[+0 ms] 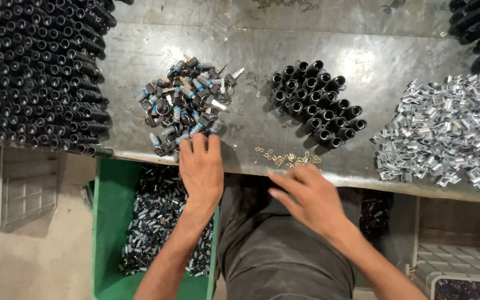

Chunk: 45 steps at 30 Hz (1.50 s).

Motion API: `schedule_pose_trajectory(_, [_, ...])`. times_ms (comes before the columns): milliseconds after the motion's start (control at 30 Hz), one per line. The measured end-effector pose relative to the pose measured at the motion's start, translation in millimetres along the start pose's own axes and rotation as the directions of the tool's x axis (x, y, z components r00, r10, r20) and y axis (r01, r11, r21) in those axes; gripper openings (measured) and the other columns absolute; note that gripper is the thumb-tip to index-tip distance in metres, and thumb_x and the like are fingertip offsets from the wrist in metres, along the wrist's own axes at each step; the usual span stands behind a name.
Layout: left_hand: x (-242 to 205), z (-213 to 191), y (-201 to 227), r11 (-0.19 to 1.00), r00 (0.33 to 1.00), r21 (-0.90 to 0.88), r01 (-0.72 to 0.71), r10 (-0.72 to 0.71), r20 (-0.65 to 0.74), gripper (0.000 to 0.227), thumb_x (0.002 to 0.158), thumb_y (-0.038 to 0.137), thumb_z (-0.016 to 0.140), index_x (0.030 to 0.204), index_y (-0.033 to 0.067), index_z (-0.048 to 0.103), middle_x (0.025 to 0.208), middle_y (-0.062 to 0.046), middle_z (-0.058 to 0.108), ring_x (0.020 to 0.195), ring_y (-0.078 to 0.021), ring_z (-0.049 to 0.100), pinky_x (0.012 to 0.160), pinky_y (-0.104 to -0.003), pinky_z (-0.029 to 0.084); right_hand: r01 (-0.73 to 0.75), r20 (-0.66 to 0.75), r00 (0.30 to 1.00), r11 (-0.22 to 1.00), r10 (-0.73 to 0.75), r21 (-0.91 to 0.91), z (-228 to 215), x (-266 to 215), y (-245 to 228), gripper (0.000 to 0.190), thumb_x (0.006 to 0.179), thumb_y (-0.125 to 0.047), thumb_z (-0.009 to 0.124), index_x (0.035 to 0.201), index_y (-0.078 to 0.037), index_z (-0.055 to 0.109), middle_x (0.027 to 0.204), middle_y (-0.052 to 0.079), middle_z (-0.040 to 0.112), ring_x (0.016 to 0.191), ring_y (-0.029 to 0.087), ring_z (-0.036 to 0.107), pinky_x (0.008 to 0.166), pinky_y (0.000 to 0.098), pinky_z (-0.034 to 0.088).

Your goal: The person repeatedly picks small metal components from a green bin and a metal table, then inserts them into black cylindrical parts. They handle the items one at a time, placing assembled units back on the table while continuing the cycle.

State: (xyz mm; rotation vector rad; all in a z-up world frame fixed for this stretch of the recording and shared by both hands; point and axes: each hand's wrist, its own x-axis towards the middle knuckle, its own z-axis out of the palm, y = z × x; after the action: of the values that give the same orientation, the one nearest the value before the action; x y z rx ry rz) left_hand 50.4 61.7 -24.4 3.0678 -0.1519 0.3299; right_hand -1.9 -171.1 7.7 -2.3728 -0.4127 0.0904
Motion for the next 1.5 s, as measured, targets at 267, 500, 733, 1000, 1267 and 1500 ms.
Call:
schedule_pose_trajectory(267, [8.8,16.7,-16.0,0.790,0.958,-0.591,-0.161,-0.018,-0.285,0.022,0.098,0.015,0.068,0.115,0.0076,0.056,0.114,-0.007,0.064,0.108,-0.0259,0.060,0.094,-0.039,0.050,0.072,-0.002,0.997,0.977,-0.074,-0.200,41.0,38.0,2.1,0.056,0.078,-0.036,0.082,0.127,-0.014,0.069,0.090,0.007,0.055,0.084,0.028,0.051,0.067,0.0413,0.048])
schedule_pose_trajectory(500, [12.7,6.2,-3.5,-0.080,0.949,-0.989,0.124,-0.281,0.142,0.024,0.113,0.026,0.057,0.116,0.0022,0.056,0.092,-0.003,0.056,0.082,-0.0103,0.053,0.077,-0.026,0.046,0.240,-0.106,0.963,0.967,-0.248,-0.088,49.5,26.8,14.7,0.032,0.081,-0.018,0.080,0.112,-0.016,0.070,0.101,0.002,0.061,0.096,0.026,0.056,0.080,0.0392,0.049])
schedule_pose_trajectory(733, [-16.4,-26.0,16.7,-0.221,0.920,-0.896,0.385,0.013,0.392,0.026,0.115,0.020,0.046,0.120,-0.0003,0.060,0.088,-0.001,0.052,0.083,-0.0093,0.052,0.084,-0.028,0.054,0.191,-0.243,0.958,0.969,-0.150,0.158,43.8,24.8,25.5,0.022,0.084,-0.010,0.080,0.104,-0.011,0.071,0.093,0.002,0.072,0.088,0.024,0.062,0.081,0.0358,0.048])
schedule_pose_trajectory(1000, [-41.0,-20.6,37.7,-0.648,0.714,-0.485,0.587,0.132,0.688,0.023,0.104,0.014,0.052,0.124,0.0044,0.056,0.088,-0.006,0.063,0.075,-0.0131,0.060,0.074,-0.032,0.056,-0.294,0.133,0.921,0.426,0.367,0.856,29.4,27.7,8.6,0.012,0.094,-0.002,0.066,0.106,-0.005,0.070,0.098,0.001,0.072,0.092,0.007,0.068,0.080,0.0223,0.057])
schedule_pose_trajectory(1267, [-50.2,-17.1,52.9,-0.422,0.831,-0.755,0.502,-0.004,0.556,0.020,0.105,0.013,0.060,0.119,-0.0009,0.060,0.092,-0.007,0.067,0.076,-0.0092,0.061,0.070,-0.027,0.056,-0.118,-0.318,0.918,0.930,0.235,0.348,14.4,19.9,-28.4,0.013,0.091,-0.003,0.076,0.103,-0.002,0.071,0.095,0.008,0.076,0.079,0.014,0.075,0.068,0.0240,0.059])
schedule_pose_trajectory(1500, [-41.7,-23.5,57.8,-0.370,0.845,-0.776,0.510,0.046,0.533,0.020,0.104,0.010,0.063,0.119,-0.0032,0.064,0.091,-0.008,0.069,0.073,-0.0079,0.060,0.069,-0.025,0.056,-0.014,-0.338,0.924,0.899,0.179,0.438,6.9,15.5,-9.6,0.011,0.090,-0.004,0.078,0.099,-0.002,0.071,0.096,0.009,0.076,0.084,0.018,0.073,0.075,0.0273,0.058])
